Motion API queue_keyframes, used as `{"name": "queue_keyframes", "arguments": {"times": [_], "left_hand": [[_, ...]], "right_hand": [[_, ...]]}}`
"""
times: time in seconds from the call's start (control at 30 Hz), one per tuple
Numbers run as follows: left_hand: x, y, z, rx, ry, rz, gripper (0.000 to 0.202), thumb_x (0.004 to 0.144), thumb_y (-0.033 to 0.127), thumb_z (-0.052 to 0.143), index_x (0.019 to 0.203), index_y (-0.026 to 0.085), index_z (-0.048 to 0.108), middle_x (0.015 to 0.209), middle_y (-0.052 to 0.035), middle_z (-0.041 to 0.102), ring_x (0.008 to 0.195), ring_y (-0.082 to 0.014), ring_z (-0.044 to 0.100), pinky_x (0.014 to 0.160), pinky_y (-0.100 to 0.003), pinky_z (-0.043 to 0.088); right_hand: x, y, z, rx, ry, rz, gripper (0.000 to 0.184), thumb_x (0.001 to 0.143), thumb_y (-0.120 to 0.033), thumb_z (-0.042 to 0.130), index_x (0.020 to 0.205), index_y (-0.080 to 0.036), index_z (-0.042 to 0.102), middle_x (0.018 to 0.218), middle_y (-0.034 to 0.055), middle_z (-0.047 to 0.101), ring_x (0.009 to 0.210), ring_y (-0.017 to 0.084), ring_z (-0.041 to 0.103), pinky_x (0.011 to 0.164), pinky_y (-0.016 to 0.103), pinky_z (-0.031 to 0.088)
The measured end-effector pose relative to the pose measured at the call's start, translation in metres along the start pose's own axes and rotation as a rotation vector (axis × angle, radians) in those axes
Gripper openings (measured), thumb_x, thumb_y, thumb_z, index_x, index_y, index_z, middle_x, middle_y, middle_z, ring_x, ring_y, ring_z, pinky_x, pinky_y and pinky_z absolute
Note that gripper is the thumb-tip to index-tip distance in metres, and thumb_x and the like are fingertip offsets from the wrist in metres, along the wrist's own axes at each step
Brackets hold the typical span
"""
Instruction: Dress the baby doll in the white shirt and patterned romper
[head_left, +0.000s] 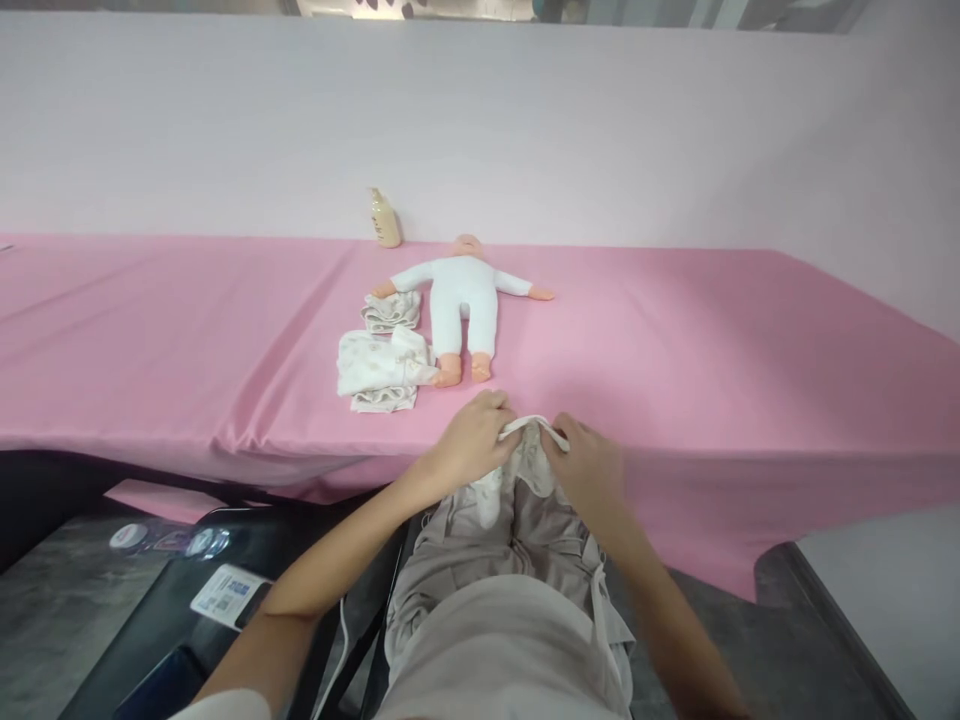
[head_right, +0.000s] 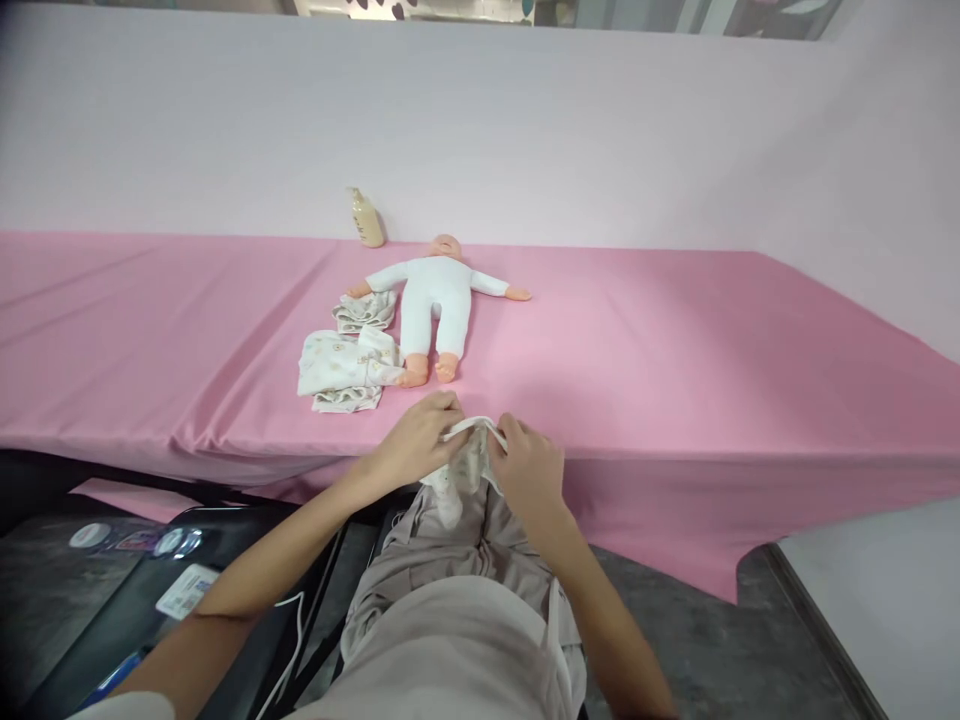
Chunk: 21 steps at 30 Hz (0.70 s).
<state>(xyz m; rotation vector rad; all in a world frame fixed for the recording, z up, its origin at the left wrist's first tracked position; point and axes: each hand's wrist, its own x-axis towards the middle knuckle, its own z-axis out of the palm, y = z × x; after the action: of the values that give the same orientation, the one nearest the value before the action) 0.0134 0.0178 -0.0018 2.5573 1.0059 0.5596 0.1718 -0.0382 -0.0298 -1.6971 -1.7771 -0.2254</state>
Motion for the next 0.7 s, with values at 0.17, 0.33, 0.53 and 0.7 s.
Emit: {"name": "queue_keyframes", "arguments": {"times": [0.17, 0.33, 0.53, 0.7], "left_hand": [[-0.017, 0.005, 0.033, -1.037, 0.041, -0.315, 0.03, 0.087, 0.039, 0.043, 0.081, 0.013, 0.055, 0.073, -0.0018, 0.056, 0.069, -0.0141, 0.053, 0.066, -0.026, 0.042], [-0.045, 0.021, 0.029, -1.447, 0.034, -0.328, 0.039, 0.081, 0.032, 0.055, 0.115, 0.013, 0.049, 0.089, -0.0086, 0.062, 0.084, -0.0183, 0.059, 0.08, -0.031, 0.043], [-0.044, 0.022, 0.011, -0.789, 0.271, -0.085, 0.047, 0.07, 0.033, 0.071, 0.109, 0.015, 0.053, 0.106, -0.0083, 0.054, 0.099, -0.0188, 0.05, 0.091, -0.033, 0.039], [-0.039, 0.015, 0.013, -0.941, 0.159, -0.105, 0.031, 0.082, 0.041, 0.057, 0.094, 0.013, 0.057, 0.082, -0.0026, 0.054, 0.071, -0.0118, 0.05, 0.065, -0.022, 0.043]], "right_hand": [[-0.024, -0.026, 0.005, 0.41, -0.123, 0.099, 0.026, 0.085, -0.044, 0.05, 0.083, -0.018, 0.054, 0.074, 0.0024, 0.059, 0.065, 0.014, 0.054, 0.059, 0.023, 0.041], [-0.034, -0.018, -0.011, 0.636, -0.15, 0.099, 0.038, 0.081, -0.03, 0.055, 0.117, -0.017, 0.05, 0.106, 0.0108, 0.06, 0.094, 0.02, 0.059, 0.077, 0.031, 0.049], [-0.029, -0.014, -0.026, 1.003, -0.186, 0.195, 0.031, 0.076, -0.023, 0.061, 0.105, -0.021, 0.052, 0.092, 0.0035, 0.061, 0.078, 0.014, 0.059, 0.067, 0.024, 0.049], [-0.041, -0.016, -0.008, 1.214, -0.022, 0.268, 0.04, 0.069, -0.028, 0.071, 0.099, -0.023, 0.045, 0.1, 0.0055, 0.055, 0.086, 0.016, 0.058, 0.071, 0.027, 0.05]]}}
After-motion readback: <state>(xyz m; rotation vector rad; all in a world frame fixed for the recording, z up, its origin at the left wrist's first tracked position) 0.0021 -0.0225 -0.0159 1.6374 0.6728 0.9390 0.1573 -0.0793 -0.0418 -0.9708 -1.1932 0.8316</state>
